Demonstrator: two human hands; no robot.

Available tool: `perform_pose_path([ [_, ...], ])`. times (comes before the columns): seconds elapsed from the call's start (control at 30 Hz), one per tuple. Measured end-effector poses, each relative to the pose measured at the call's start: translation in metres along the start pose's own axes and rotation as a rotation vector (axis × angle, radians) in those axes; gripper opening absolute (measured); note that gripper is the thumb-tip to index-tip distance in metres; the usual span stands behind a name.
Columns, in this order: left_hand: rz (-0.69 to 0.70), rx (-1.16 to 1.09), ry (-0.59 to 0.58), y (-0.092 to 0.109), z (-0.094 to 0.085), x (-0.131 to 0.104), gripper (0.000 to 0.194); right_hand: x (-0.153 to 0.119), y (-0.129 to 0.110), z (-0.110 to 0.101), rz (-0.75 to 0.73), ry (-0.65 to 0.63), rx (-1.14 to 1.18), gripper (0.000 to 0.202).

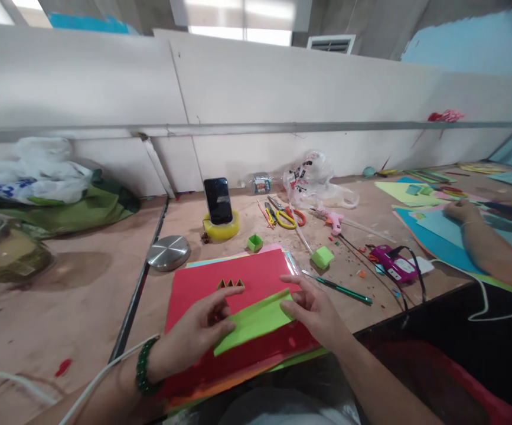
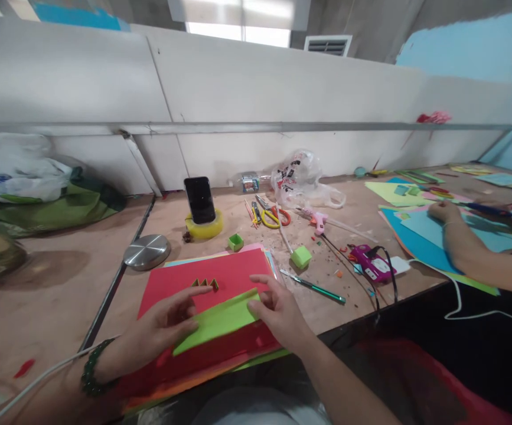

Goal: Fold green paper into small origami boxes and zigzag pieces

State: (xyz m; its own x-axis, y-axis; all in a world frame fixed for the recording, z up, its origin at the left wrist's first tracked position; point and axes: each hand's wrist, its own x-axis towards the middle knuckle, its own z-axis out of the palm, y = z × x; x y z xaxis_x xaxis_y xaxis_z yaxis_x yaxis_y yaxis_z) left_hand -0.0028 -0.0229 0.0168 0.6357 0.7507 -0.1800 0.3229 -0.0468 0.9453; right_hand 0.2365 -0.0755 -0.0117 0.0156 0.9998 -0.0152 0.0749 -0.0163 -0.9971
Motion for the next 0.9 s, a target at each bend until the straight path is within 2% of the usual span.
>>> perform_pose_path([
  [0.13,0.014,0.236,0.092,-0.008,-0.003,0.001,0.04,-0.01,0.001,0.001,-0.01,-0.098,-0.304,0.046],
  [0.27,0.049,0.561,0.107,-0.015,-0.002,0.001,0.037,-0.017,0.002,0.002,-0.05,-0.137,-0.471,0.045],
  [0.4,0.349,1.01,0.228,-0.019,0.004,-0.005,0.024,-0.017,0.006,0.003,-0.08,-0.136,-0.562,0.045],
  [0.47,0.512,1.14,0.214,-0.02,0.011,-0.009,0.021,-0.018,0.007,0.006,-0.09,-0.114,-0.602,0.047],
  [0.53,0.609,1.202,0.161,-0.019,0.02,-0.012,0.021,-0.021,0.007,0.01,-0.085,-0.109,-0.585,0.047],
  [0.6,0.65,1.261,0.11,-0.019,0.028,-0.013,0.02,-0.026,0.004,0.012,-0.049,-0.14,-0.501,0.047],
  [0.73,0.708,1.349,0.052,-0.018,0.032,-0.013,0.012,-0.037,-0.01,0.007,0.066,-0.392,-0.311,0.053],
  [0.77,0.727,1.339,0.057,-0.017,0.031,-0.013,0.014,-0.038,-0.014,0.003,0.041,-0.447,-0.331,0.062],
  [0.83,0.784,1.299,0.092,-0.017,0.027,-0.015,0.019,-0.036,-0.022,-0.005,-0.094,-0.466,-0.466,0.076],
  [0.9,0.831,1.269,0.124,-0.018,0.025,-0.015,0.026,-0.032,-0.025,-0.011,-0.22,-0.44,-0.592,0.066],
])
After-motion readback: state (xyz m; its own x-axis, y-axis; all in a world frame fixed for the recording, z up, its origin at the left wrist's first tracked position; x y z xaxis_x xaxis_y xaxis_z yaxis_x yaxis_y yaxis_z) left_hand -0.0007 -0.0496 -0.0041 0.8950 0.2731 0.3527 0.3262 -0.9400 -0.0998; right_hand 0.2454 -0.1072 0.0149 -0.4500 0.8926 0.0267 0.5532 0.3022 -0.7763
